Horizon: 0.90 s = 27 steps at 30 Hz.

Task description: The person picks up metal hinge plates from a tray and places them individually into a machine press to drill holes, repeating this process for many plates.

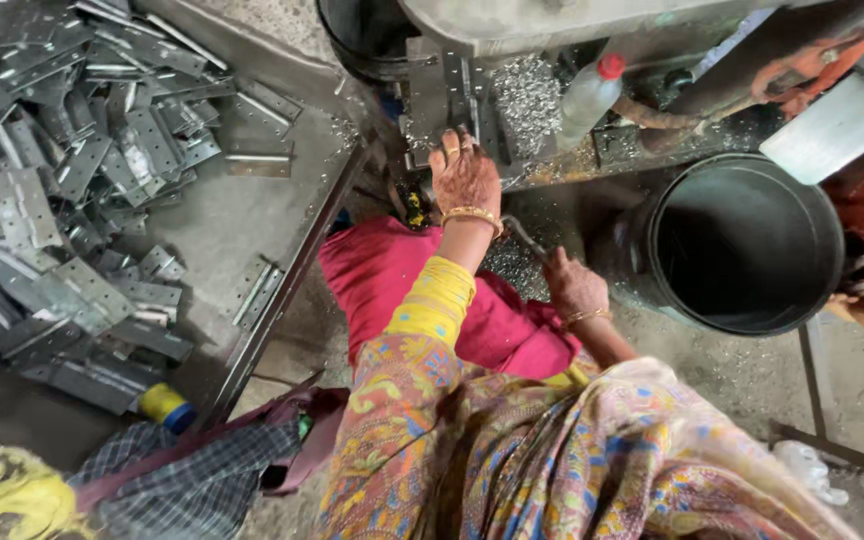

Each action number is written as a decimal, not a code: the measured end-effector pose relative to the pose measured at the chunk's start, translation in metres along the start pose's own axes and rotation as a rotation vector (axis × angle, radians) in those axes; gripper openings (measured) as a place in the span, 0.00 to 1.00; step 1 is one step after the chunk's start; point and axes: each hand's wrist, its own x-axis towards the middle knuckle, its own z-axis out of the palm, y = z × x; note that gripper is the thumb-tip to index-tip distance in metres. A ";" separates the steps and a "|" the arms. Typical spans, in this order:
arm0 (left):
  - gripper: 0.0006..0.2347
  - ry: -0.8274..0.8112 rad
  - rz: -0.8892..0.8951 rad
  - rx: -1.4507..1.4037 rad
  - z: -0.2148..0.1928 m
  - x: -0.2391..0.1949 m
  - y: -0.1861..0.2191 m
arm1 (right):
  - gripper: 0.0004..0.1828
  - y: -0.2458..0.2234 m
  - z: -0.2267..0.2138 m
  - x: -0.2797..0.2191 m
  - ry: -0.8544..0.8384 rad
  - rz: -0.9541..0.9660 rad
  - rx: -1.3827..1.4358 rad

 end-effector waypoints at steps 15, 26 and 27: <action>0.14 -0.001 0.109 -0.023 -0.021 -0.008 -0.021 | 0.17 0.043 0.054 0.027 0.031 -0.017 0.012; 0.15 -0.054 0.081 -0.073 -0.026 0.027 -0.024 | 0.20 0.035 0.042 0.023 -0.041 0.056 0.063; 0.15 -0.082 0.084 -0.048 -0.028 0.034 -0.022 | 0.20 0.032 0.032 0.025 -0.021 0.038 0.014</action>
